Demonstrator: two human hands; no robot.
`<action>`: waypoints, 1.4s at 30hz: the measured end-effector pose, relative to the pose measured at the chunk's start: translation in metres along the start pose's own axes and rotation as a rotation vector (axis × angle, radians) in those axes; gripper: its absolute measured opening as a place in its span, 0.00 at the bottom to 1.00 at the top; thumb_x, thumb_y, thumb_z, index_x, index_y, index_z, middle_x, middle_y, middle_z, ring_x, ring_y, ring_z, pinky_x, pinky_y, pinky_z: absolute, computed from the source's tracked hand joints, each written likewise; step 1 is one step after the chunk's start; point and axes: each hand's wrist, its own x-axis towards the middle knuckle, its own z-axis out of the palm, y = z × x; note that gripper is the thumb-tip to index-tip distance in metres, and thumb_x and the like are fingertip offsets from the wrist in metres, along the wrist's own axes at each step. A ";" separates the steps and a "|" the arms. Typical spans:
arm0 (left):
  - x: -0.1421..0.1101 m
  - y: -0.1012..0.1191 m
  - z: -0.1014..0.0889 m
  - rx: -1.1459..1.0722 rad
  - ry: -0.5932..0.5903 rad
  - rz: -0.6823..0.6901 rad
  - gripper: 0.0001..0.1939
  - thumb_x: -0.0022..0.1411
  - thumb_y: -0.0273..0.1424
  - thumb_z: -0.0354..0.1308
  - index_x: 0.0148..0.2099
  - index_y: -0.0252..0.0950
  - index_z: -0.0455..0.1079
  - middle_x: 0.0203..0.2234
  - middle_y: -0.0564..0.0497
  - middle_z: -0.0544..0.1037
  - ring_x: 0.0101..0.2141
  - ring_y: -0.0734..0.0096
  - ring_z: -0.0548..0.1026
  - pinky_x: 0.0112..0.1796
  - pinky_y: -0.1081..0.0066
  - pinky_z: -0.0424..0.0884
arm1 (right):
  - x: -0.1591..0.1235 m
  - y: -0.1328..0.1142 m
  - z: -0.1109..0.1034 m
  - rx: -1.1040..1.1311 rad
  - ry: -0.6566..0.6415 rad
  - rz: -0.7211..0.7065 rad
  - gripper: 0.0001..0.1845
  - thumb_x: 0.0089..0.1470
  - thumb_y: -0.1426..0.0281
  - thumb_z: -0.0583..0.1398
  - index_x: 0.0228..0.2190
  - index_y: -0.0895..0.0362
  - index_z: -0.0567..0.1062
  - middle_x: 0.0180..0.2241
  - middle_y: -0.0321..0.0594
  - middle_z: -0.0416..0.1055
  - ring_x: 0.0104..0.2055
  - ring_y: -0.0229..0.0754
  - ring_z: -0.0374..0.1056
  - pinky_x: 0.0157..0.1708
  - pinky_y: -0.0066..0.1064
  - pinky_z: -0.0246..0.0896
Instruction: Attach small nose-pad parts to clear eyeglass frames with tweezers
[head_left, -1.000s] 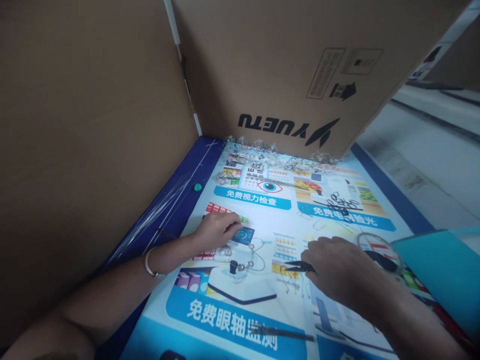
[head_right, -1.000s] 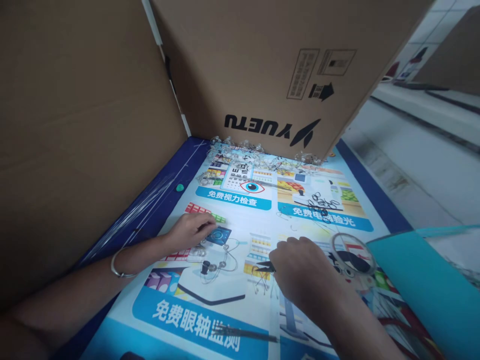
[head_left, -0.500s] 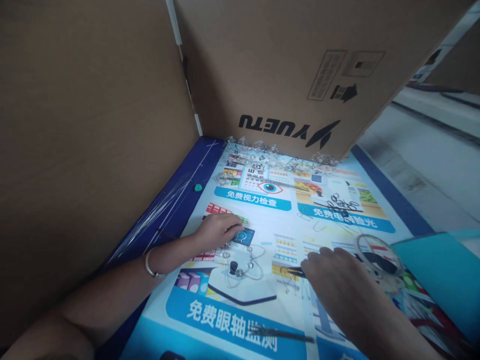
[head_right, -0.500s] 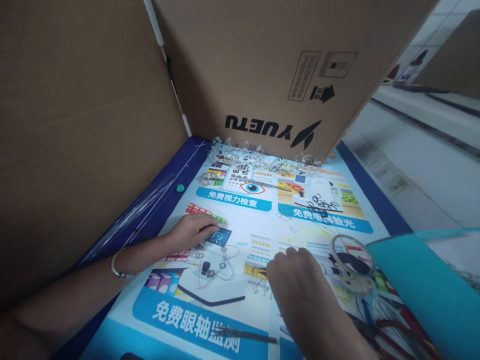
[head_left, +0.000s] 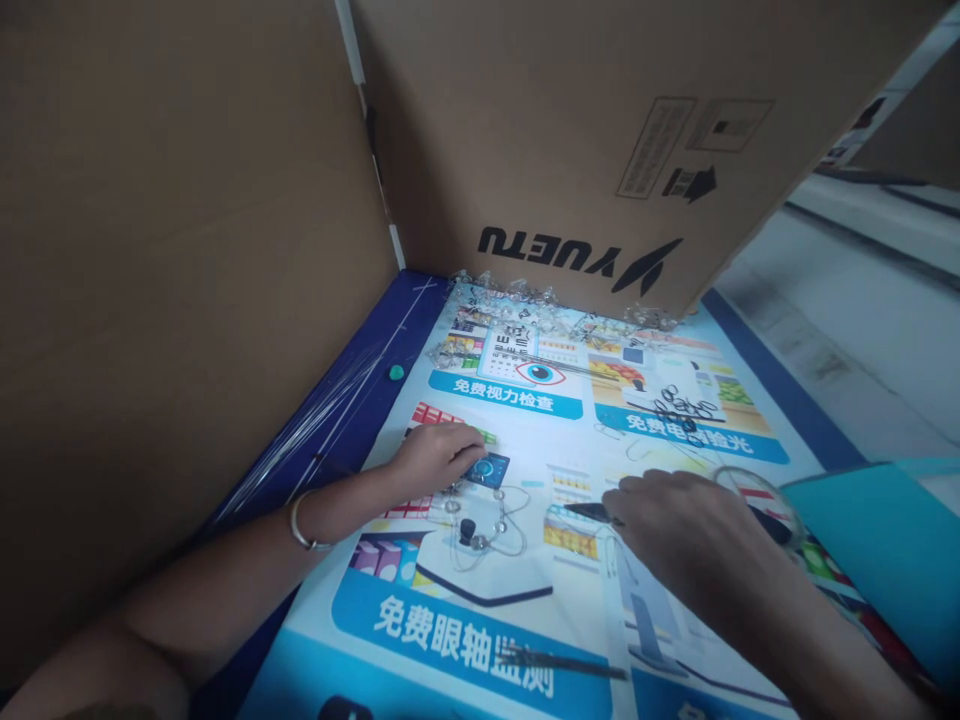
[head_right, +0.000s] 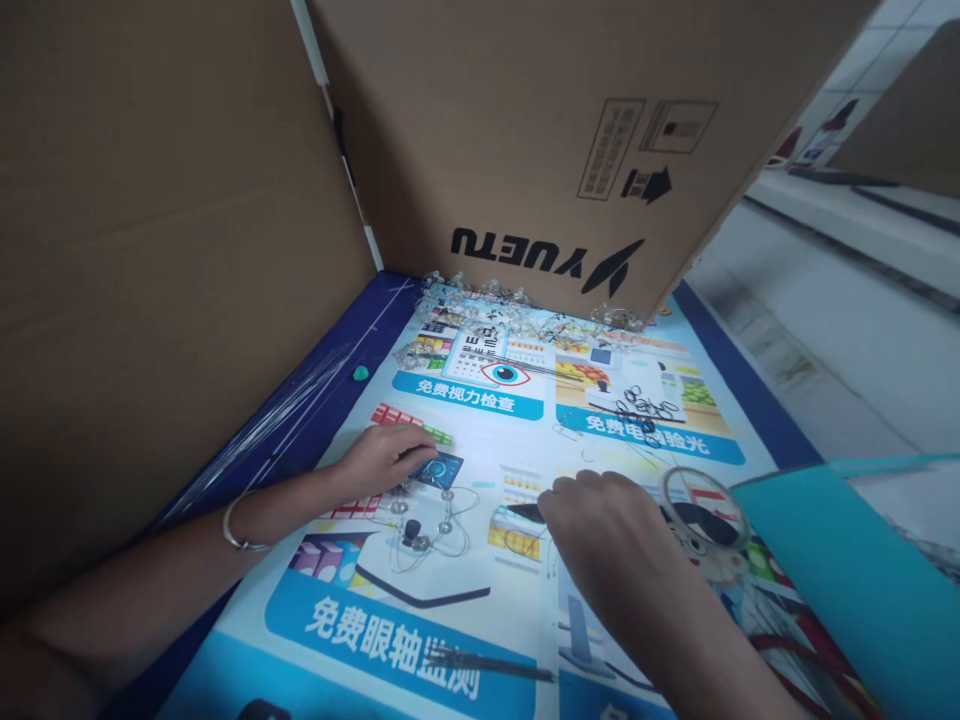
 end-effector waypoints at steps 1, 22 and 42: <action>0.000 0.000 0.000 0.003 0.002 0.000 0.08 0.61 0.30 0.49 0.37 0.36 0.69 0.31 0.52 0.76 0.33 0.73 0.72 0.35 0.75 0.66 | 0.004 0.001 0.001 0.022 -0.001 0.001 0.11 0.48 0.78 0.52 0.24 0.54 0.71 0.24 0.39 0.68 0.26 0.42 0.62 0.24 0.32 0.44; 0.001 -0.001 -0.001 0.052 0.020 -0.075 0.09 0.61 0.30 0.48 0.32 0.35 0.67 0.27 0.52 0.73 0.29 0.74 0.70 0.32 0.76 0.62 | 0.001 -0.013 0.009 -0.052 -0.118 -0.004 0.12 0.48 0.79 0.52 0.25 0.55 0.72 0.26 0.41 0.69 0.28 0.45 0.64 0.26 0.33 0.44; 0.001 0.002 -0.002 0.044 0.003 -0.089 0.08 0.60 0.30 0.48 0.33 0.36 0.68 0.28 0.53 0.75 0.29 0.75 0.71 0.31 0.77 0.62 | -0.002 -0.022 -0.002 -0.117 -0.127 -0.008 0.11 0.43 0.83 0.55 0.25 0.56 0.71 0.24 0.41 0.68 0.26 0.45 0.64 0.23 0.31 0.41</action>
